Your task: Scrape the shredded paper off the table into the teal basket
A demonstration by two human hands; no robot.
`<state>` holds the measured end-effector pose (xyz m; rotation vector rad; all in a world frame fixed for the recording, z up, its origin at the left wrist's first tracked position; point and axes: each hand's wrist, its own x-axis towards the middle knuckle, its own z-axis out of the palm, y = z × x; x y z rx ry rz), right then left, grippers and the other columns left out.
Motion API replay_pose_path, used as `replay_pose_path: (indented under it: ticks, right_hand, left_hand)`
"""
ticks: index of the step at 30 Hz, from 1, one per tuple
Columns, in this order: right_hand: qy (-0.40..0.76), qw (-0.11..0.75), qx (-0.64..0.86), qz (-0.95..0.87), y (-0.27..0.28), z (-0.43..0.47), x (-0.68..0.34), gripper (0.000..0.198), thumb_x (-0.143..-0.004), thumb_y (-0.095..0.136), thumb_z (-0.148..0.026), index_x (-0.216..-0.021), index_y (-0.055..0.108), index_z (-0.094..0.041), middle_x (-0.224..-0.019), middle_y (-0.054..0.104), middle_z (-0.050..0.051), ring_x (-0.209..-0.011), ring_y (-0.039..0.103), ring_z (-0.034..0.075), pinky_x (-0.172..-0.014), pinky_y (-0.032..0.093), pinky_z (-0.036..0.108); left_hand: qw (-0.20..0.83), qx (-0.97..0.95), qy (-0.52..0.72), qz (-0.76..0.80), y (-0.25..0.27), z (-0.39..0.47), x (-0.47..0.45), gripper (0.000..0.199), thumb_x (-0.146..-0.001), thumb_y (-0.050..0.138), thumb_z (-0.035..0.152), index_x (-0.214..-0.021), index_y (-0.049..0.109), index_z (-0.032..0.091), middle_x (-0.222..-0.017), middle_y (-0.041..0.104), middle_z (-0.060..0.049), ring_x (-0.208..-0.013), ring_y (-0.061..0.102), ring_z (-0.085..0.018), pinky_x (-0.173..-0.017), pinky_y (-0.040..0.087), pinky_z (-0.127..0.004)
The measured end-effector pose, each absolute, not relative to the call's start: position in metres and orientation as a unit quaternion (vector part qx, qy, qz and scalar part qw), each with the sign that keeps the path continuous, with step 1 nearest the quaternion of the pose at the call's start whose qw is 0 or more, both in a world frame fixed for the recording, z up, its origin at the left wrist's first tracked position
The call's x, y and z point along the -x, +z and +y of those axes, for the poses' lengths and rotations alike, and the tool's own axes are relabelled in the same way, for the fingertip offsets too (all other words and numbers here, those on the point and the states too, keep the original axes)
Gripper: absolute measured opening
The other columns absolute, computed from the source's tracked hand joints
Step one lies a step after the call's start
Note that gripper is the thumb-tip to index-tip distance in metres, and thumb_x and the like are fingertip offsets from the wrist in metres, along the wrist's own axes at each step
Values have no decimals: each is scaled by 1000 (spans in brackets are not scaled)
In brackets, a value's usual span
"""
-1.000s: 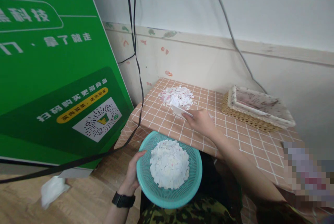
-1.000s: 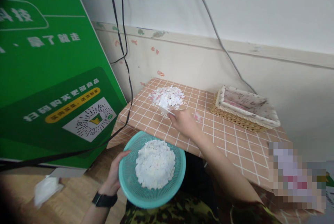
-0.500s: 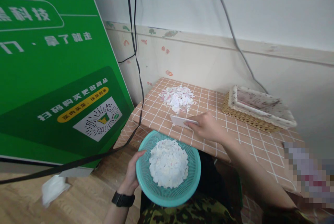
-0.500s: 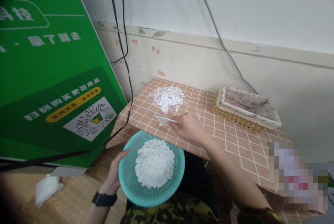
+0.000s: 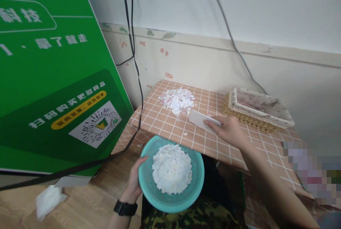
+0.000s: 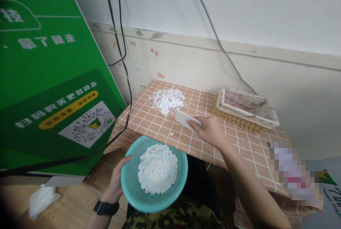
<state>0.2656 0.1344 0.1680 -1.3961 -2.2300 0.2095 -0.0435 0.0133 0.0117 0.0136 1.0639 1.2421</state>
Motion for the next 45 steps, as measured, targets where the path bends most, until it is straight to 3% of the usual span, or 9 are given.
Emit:
replay_pose_path:
  ticks: [7, 24, 35, 38, 41, 45]
  right_hand:
    - [27, 256, 597, -760, 150, 177, -269, 38, -84, 48, -44, -74, 71, -15, -52, 59, 4, -47, 51, 14, -48, 29, 26]
    - [26, 227, 547, -805, 156, 199, -266, 39, -84, 47, -42, -57, 58, -16, -49, 53, 2, -45, 44, 11, -49, 27, 26]
    - [167, 194, 513, -819, 170, 172, -263, 38, -82, 51, -44, -58, 60, -16, -49, 50, -1, -44, 41, 8, -44, 28, 23]
    - [211, 196, 495, -820, 172, 156, -261, 42, -82, 51, -47, -55, 57, -16, -48, 49, -2, -43, 40, 8, -41, 28, 22]
    - [215, 235, 500, -805, 165, 144, -264, 42, -83, 50, -49, -60, 62, -16, -53, 56, 0, -46, 46, 9, -42, 31, 22]
    - [197, 283, 507, -790, 144, 129, -265, 36, -86, 49, -46, -82, 71, -18, -69, 69, 3, -55, 58, 15, -51, 43, 25]
  left_hand:
    - [685, -21, 544, 484, 5, 12, 36, 9, -72, 65, 20, -74, 69, 12, -68, 73, -6, -59, 66, -19, -62, 54, -31]
    - [689, -15, 538, 485, 15, 12, 33, 8, -71, 64, 18, -68, 69, 12, -61, 71, -6, -54, 64, -18, -59, 52, -29]
    - [698, -30, 540, 469, 12, 12, 33, 12, -73, 64, 20, -75, 70, 11, -70, 74, -7, -61, 66, -19, -65, 53, -31]
    - [698, -28, 539, 471, 15, 12, 32, 10, -72, 63, 19, -73, 70, 12, -66, 73, -6, -57, 66, -19, -60, 53, -30]
    - [698, -21, 536, 475, 18, 12, 32, 9, -71, 64, 18, -71, 69, 12, -63, 72, -6, -54, 65, -19, -57, 53, -30]
    - [699, -19, 525, 485, 18, 13, 33, 10, -71, 63, 19, -74, 69, 12, -64, 73, -7, -59, 67, -22, -58, 54, -32]
